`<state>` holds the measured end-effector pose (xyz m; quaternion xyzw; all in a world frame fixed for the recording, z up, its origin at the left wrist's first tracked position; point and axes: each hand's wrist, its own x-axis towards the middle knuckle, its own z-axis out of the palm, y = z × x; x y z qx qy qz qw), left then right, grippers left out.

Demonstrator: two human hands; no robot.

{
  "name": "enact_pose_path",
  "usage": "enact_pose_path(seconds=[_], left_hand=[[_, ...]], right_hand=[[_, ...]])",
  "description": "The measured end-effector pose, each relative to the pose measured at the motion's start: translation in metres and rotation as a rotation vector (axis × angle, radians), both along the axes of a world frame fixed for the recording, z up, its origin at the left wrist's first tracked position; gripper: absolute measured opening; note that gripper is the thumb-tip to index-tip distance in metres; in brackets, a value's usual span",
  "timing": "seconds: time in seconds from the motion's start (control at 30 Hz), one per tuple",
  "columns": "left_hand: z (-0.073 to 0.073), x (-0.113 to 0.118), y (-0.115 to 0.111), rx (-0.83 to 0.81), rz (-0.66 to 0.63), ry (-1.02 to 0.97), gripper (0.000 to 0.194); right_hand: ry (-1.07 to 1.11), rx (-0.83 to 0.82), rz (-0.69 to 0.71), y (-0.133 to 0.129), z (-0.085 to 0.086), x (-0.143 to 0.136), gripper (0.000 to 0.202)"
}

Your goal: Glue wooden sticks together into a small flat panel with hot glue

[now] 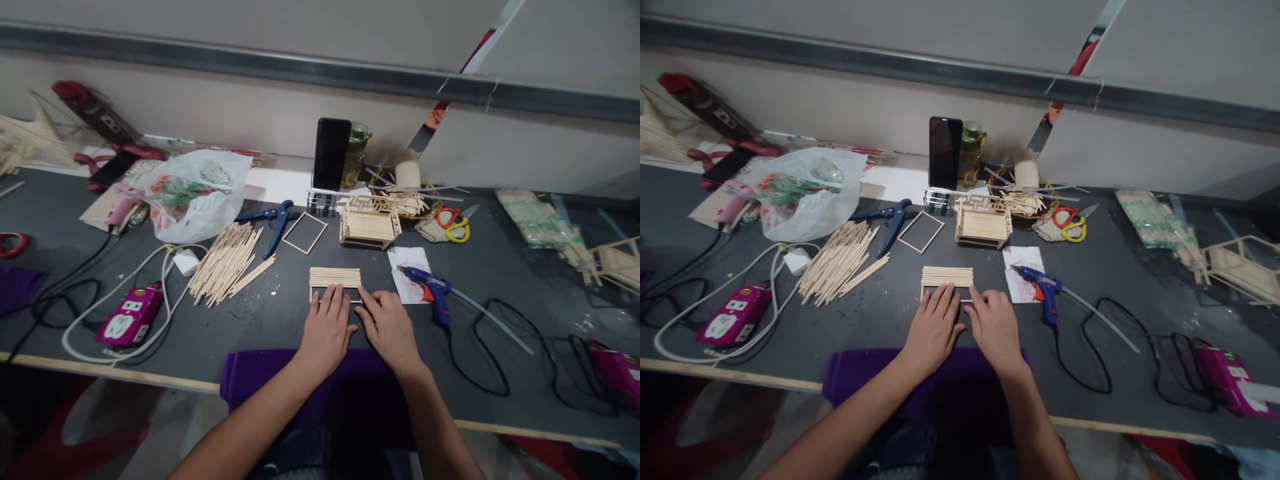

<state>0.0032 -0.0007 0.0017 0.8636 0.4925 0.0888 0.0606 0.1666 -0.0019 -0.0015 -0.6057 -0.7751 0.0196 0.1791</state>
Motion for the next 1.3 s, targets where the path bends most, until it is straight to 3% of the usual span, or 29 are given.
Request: enact_pose_path(seconds=[0.2,0.33,0.47,0.67,1.03,1.3], left_hand=[[0.002,-0.001,-0.005,0.057,0.002,-0.038,0.048],[0.009,-0.014,-0.008,0.068,-0.003,-0.141,0.035],[0.013,-0.040,-0.004,0.062,0.144,-0.249,0.022],[0.009,-0.066,0.001,0.066,0.286,-0.351,0.026],[0.012,-0.065,0.002,-0.094,0.332,-0.342,0.021],[0.016,-0.063,0.006,-0.132,0.325,-0.316,0.017]], right_hand=[[0.108,0.050,0.012,-0.003,0.006,0.000,0.027],[0.150,0.057,0.036,-0.004,0.008,-0.001,0.023],[0.209,0.072,0.017,-0.003,0.007,-0.001,0.020],[0.279,0.131,-0.125,-0.002,-0.001,0.007,0.017],[0.288,-0.010,-0.142,-0.004,-0.001,0.004,0.016],[0.270,-0.038,-0.071,-0.001,0.006,0.002,0.012]])
